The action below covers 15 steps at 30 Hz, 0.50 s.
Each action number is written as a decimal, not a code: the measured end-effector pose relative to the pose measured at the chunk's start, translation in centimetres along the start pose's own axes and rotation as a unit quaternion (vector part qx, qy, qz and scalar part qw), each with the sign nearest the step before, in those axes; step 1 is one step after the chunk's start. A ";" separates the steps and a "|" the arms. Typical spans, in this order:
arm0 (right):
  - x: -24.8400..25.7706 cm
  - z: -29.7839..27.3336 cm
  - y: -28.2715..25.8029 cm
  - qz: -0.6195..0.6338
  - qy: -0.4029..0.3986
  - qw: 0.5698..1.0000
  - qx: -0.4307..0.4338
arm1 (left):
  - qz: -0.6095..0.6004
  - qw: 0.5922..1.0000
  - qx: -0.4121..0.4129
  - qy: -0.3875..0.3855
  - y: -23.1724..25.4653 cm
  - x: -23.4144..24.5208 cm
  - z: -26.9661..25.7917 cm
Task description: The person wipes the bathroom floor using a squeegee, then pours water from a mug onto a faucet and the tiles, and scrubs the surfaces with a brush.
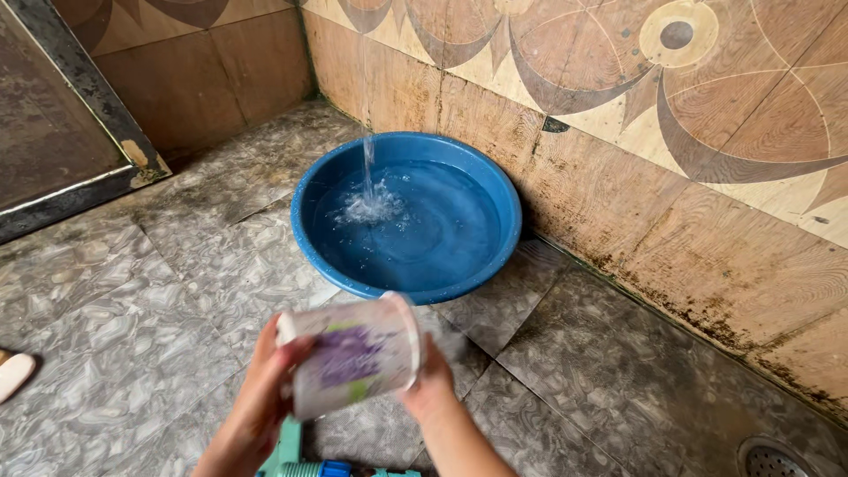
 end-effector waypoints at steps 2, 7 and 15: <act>-0.9 -0.9 -3.7 0.038 0.076 0.995 0.057 | 0.023 0.998 -0.046 -0.023 2.5 -3.1 0.4; -2.9 0.4 -8.7 0.115 -0.023 0.983 0.139 | 0.121 0.988 -0.097 -0.004 6.6 -8.2 1.0; -2.9 4.2 -9.0 -0.023 -0.012 0.991 0.132 | -0.115 0.987 -0.099 0.050 5.6 -3.6 0.9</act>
Point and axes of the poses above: each hand's wrist, its own z-axis towards the middle knuckle, its own x-axis out of the back of the hand, y = z × x, the point moved 8 cm from there along z, towards the middle knuckle, and after that the axes turned 1 degree about -y, right-handed, at the moved point
